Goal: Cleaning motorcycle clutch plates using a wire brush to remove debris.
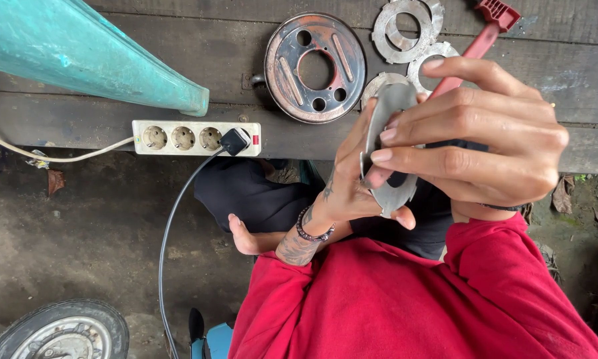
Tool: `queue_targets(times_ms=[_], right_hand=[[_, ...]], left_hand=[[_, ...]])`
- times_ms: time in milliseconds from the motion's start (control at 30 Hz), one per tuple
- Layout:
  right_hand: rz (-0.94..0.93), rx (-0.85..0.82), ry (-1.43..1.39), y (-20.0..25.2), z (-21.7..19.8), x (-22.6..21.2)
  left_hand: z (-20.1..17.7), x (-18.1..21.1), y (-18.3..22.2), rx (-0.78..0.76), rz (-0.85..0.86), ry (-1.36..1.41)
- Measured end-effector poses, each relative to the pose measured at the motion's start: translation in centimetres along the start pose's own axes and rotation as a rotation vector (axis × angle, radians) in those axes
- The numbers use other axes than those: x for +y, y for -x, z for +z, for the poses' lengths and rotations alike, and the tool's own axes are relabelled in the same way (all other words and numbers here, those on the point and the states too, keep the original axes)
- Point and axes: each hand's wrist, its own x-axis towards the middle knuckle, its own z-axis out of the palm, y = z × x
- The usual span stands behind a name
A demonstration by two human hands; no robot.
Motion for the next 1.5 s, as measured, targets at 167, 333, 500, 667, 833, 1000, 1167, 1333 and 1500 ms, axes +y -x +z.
queue_targets(times_ms=[167,333,500,667,833,1000,1167,1333,1500], right_hand=[[0.074,0.087,-0.005,0.5,0.0,-0.7],[0.209,0.051,0.020,1.4,0.3,-1.6],[0.378,-0.042,0.020,0.2,0.6,-3.2],[0.448,-0.103,0.041,0.0,0.6,-4.6],[0.628,0.003,0.007,5.1,1.0,-5.3],[0.915,0.355,-0.107,10.5,2.4,-7.7],[0.894,0.622,-0.407,16.4,4.0,-6.5],[0.954,0.744,-0.490,17.5,5.1,-7.0],[1.034,0.761,-0.491,18.1,4.7,-8.2]], left_hand=[[-0.2,3.3,-3.0,0.071,0.077,-0.067],[-0.2,2.5,-2.5,0.138,0.042,-0.075],[-0.4,1.2,-1.9,0.239,0.027,0.049],[-1.0,1.5,-1.9,0.191,-0.148,0.380],[-1.4,1.6,-1.7,0.127,-0.064,0.263],[0.4,0.4,-0.6,0.034,-0.004,0.202],[1.4,2.3,-0.4,-0.119,-0.310,0.815],[2.5,1.8,1.9,-0.049,-0.310,0.947],[3.8,1.9,3.0,-0.022,-0.269,0.954]])
